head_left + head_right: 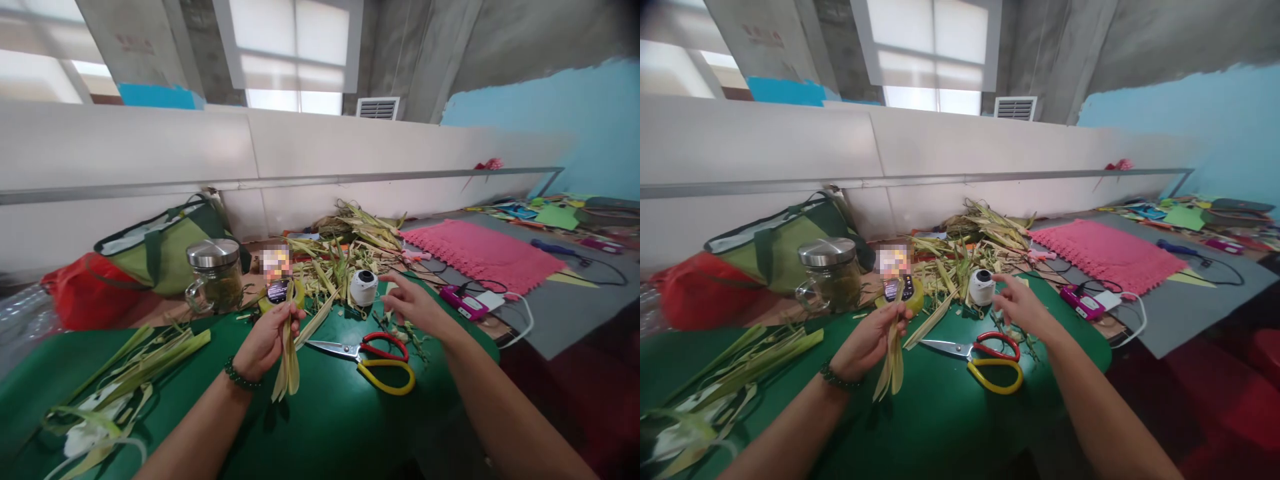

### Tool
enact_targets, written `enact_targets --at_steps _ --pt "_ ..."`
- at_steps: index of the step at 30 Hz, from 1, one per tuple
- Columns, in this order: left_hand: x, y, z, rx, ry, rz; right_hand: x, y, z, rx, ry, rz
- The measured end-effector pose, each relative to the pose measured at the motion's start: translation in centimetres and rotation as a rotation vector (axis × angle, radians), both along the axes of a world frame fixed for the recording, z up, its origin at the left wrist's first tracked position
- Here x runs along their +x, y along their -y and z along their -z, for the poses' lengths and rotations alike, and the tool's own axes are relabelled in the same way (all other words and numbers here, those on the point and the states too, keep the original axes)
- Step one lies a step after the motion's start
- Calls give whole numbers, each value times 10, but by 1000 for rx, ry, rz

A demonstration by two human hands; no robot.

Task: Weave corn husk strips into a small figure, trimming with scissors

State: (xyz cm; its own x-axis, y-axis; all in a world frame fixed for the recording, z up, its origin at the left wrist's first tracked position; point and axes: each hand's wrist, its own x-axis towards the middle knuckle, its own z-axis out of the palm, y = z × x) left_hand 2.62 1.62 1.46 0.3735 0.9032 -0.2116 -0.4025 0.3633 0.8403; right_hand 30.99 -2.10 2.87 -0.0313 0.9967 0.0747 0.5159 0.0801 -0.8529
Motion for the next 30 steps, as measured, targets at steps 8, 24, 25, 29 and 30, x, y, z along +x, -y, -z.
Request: enact_targets --at_steps 8,24,25,29,30 --pt "6 15 -10 115 6 3 -63 2 -43 -183 -401 -417" --pt "0 11 -8 16 -21 155 -111 -16 -16 107 54 -425" --pt "0 10 -7 18 0 162 -112 -15 -16 161 148 -384" --pt "-3 8 -7 14 50 179 -109 -18 -20 331 579 -207" --pt "-5 7 -8 8 49 201 -107 -20 -21 358 621 -208"
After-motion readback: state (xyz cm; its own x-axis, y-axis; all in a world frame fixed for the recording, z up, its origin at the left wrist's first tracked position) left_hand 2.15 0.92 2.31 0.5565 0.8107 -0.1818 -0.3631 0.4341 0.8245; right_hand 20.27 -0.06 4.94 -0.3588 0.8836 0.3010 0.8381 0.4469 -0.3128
